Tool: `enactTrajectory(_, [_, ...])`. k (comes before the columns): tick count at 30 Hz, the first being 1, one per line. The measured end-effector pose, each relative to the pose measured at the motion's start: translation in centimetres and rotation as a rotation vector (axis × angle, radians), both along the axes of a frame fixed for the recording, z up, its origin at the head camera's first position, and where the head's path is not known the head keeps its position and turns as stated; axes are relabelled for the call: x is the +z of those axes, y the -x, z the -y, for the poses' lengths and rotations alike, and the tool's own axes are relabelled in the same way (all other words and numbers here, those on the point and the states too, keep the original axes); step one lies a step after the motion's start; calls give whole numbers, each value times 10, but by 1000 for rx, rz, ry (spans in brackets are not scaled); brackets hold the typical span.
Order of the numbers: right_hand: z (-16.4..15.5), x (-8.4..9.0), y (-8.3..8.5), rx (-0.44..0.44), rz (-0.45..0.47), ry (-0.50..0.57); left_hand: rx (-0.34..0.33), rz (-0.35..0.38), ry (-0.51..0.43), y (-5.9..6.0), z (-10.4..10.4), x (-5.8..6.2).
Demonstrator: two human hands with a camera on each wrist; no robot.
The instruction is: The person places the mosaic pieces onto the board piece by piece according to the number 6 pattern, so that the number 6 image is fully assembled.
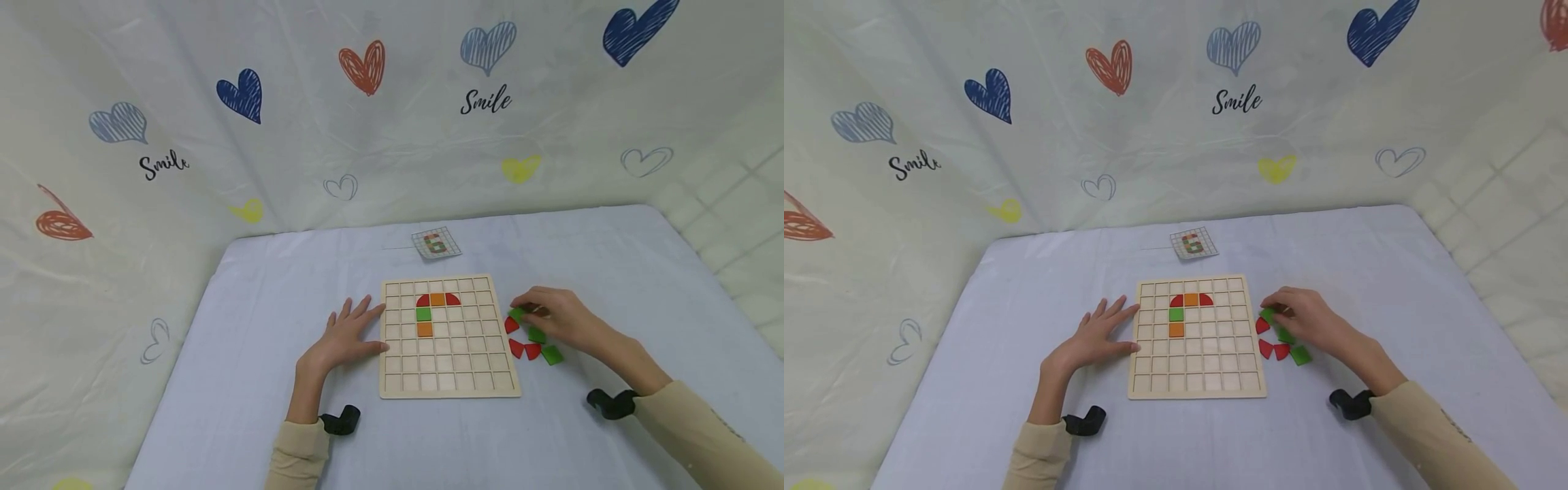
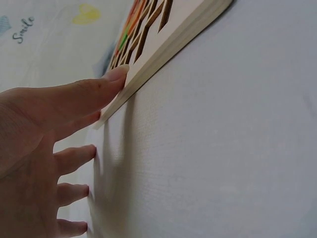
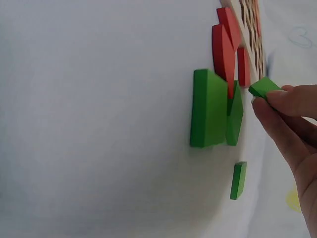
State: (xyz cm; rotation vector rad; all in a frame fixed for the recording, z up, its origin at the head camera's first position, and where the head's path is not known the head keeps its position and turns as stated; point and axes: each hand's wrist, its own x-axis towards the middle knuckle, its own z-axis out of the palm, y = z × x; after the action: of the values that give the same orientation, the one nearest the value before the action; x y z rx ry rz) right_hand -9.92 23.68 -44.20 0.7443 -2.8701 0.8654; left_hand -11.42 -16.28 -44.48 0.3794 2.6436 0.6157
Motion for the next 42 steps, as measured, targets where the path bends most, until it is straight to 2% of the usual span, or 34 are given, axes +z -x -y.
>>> enactTrajectory(8, [7, -1, 1, 6, 60, 132, 1, 6, -1, 0, 0, 0])
enactTrajectory(16, [21, 2, 2, -13, 128, 141, -1, 5, 0, 0, 0, 0])
enactTrajectory(24, [36, 5, 5, -11, 147, 58, -3, 3, 0, 0, -1, 0])
enactTrajectory(34, [52, 4, 9, 52, 96, 4, 2, 2, -8, -1, 0, 1])
enactTrajectory(42, [66, 4, 13, 62, 150, -14, -3, -2, -8, 0, 2, -2])
